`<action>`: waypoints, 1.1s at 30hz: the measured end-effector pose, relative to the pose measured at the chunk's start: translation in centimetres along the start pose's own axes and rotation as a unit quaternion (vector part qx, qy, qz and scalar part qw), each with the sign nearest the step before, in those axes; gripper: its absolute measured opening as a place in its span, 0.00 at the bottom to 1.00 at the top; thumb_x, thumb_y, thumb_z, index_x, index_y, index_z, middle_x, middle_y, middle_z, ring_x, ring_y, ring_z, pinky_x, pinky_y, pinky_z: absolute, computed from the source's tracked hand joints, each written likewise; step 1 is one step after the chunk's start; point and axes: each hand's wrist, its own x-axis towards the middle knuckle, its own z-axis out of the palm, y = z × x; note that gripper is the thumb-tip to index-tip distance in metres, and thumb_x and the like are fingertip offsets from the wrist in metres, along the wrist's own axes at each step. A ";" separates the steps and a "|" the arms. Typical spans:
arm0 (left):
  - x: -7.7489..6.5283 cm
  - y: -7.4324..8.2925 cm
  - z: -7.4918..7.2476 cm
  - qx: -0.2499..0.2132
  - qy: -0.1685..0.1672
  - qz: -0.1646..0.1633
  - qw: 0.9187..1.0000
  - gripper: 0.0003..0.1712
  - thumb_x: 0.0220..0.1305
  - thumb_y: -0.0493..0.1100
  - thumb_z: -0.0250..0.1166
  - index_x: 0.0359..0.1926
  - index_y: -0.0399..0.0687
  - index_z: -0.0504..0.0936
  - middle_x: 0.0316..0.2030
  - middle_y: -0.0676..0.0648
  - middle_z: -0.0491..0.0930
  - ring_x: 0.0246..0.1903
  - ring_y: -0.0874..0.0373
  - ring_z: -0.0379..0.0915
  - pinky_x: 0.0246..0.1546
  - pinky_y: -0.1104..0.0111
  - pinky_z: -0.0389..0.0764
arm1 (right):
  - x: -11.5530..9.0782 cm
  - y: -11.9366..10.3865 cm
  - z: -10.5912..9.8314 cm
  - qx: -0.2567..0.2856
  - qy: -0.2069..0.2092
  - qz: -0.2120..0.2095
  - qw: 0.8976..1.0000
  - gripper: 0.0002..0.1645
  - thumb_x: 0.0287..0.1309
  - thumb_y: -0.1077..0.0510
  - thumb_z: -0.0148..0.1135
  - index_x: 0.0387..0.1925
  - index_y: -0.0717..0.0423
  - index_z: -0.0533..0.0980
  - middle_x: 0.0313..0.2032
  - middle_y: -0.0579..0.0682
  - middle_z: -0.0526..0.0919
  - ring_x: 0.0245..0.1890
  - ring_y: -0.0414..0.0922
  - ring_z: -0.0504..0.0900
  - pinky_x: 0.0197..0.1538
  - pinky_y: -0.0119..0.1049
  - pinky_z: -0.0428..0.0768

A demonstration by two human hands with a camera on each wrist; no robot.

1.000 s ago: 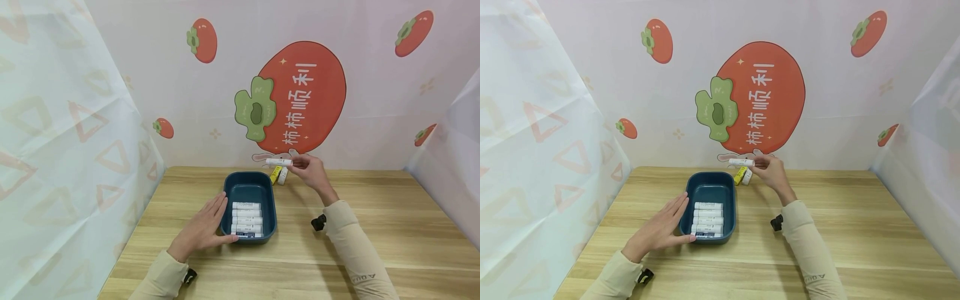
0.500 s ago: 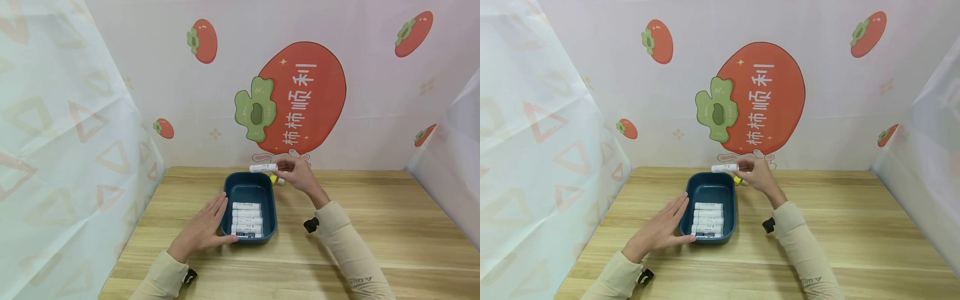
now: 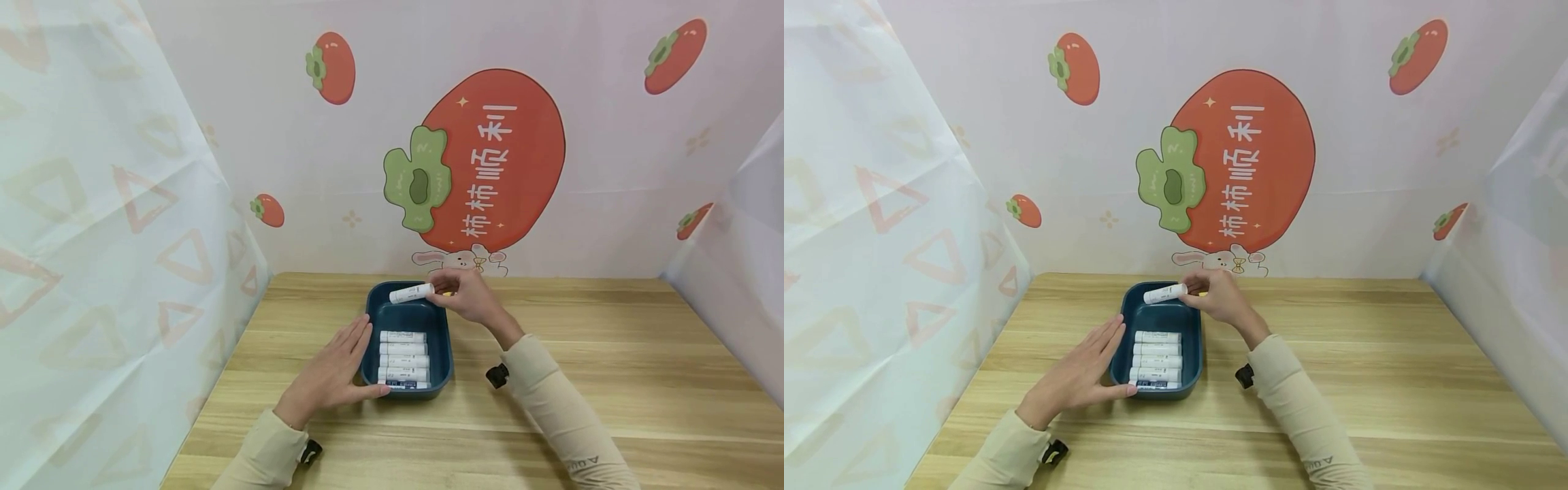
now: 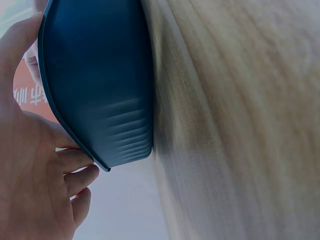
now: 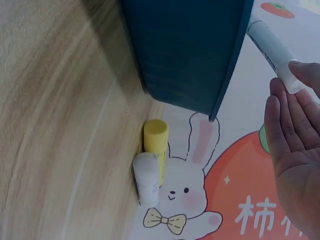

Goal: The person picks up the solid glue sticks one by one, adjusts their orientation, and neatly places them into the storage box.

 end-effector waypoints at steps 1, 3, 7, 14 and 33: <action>0.0 0.0 0.0 0.000 0.000 0.000 1.000 0.70 0.63 0.84 0.56 0.84 0.35 0.50 0.85 0.37 0.44 0.85 0.42 0.43 0.84 0.47 0.55 | 0.0 0.0 0.2 -0.003 -0.004 -0.001 1.000 0.14 0.62 0.60 0.76 0.49 0.55 0.87 0.43 0.52 0.91 0.40 0.45 0.89 0.51 0.45 0.91; 0.0 0.0 0.0 -0.001 0.000 0.000 1.000 0.70 0.63 0.83 0.56 0.84 0.35 0.50 0.85 0.37 0.44 0.85 0.42 0.43 0.84 0.47 0.55 | 0.0 0.0 0.4 -0.010 -0.016 -0.003 1.000 0.14 0.62 0.60 0.76 0.49 0.55 0.87 0.43 0.52 0.91 0.40 0.45 0.89 0.51 0.46 0.91; 0.0 0.0 0.0 0.001 -0.001 0.000 1.000 0.70 0.63 0.83 0.56 0.84 0.35 0.49 0.85 0.37 0.45 0.85 0.42 0.43 0.84 0.47 0.55 | 0.0 0.0 0.9 -0.022 -0.041 0.002 0.999 0.14 0.63 0.59 0.76 0.49 0.55 0.87 0.45 0.51 0.90 0.41 0.44 0.88 0.52 0.44 0.91; -0.1 0.1 0.1 0.011 -0.007 -0.005 1.000 0.70 0.63 0.84 0.54 0.84 0.36 0.47 0.86 0.39 0.43 0.86 0.45 0.42 0.84 0.49 0.55 | -0.1 0.4 1.7 -0.040 -0.072 0.009 0.997 0.14 0.63 0.60 0.75 0.51 0.54 0.87 0.45 0.50 0.90 0.41 0.43 0.87 0.52 0.41 0.91; -0.1 0.1 0.1 0.011 -0.006 -0.008 1.000 0.70 0.63 0.85 0.54 0.84 0.37 0.48 0.86 0.39 0.43 0.86 0.45 0.42 0.84 0.49 0.55 | 0.3 0.4 3.0 -0.077 -0.127 0.012 0.989 0.15 0.65 0.60 0.73 0.53 0.55 0.86 0.48 0.51 0.91 0.44 0.42 0.87 0.55 0.45 0.90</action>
